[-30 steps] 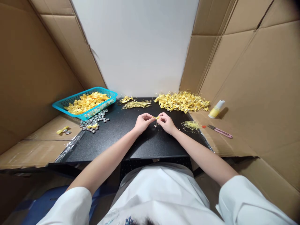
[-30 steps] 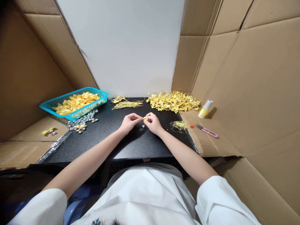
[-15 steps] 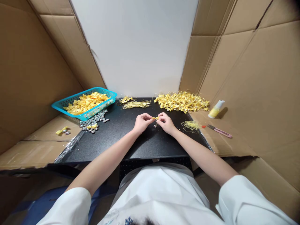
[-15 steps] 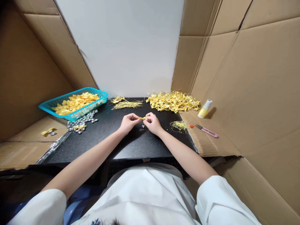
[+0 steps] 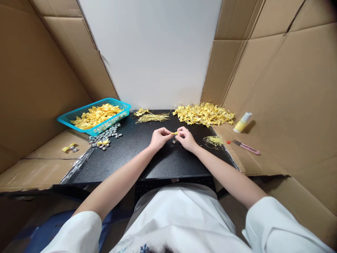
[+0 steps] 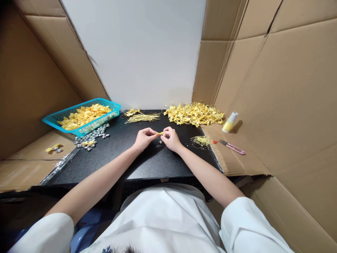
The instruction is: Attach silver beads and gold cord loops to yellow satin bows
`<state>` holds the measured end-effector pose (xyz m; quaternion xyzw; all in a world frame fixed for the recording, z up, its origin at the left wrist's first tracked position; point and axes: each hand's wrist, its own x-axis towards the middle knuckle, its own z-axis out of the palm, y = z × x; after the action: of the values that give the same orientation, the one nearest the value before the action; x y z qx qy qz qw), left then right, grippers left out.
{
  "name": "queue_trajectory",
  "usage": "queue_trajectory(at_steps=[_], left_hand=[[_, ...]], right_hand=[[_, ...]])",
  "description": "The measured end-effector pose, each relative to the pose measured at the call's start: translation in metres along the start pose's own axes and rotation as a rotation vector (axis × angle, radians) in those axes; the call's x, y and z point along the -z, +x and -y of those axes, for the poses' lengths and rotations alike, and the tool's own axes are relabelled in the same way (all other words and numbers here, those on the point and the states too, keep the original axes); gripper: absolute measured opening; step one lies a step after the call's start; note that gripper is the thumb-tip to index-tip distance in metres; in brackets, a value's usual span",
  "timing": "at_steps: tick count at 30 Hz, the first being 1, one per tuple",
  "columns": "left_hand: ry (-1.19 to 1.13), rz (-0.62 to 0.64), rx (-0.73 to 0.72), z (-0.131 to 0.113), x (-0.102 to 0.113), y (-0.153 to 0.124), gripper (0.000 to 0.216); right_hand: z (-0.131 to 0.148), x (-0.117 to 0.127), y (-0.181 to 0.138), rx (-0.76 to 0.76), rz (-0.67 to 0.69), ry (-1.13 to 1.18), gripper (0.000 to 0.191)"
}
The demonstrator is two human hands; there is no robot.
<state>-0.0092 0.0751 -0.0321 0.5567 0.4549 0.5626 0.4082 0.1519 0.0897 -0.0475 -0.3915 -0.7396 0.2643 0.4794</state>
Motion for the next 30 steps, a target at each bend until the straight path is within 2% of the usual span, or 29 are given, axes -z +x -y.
queue_trajectory(at_steps=[15, 21, 25, 30], left_hand=[[-0.085, 0.043, 0.031, -0.003, -0.005, -0.005, 0.044], [-0.117, 0.008, 0.008, -0.004, -0.001, -0.002, 0.043], [-0.108, 0.002, -0.014, -0.003, 0.000, -0.001, 0.043], [-0.049, 0.056, -0.059, -0.003, -0.002, -0.003, 0.043]], right_hand=[[0.011, -0.001, -0.005, 0.034, -0.081, -0.011, 0.026], [0.016, 0.006, -0.004, 0.074, -0.051, 0.049, 0.021], [0.014, 0.010, -0.002, 0.045, -0.059, 0.095, 0.023], [0.008, 0.008, 0.001, -0.024, -0.075, 0.129, 0.020]])
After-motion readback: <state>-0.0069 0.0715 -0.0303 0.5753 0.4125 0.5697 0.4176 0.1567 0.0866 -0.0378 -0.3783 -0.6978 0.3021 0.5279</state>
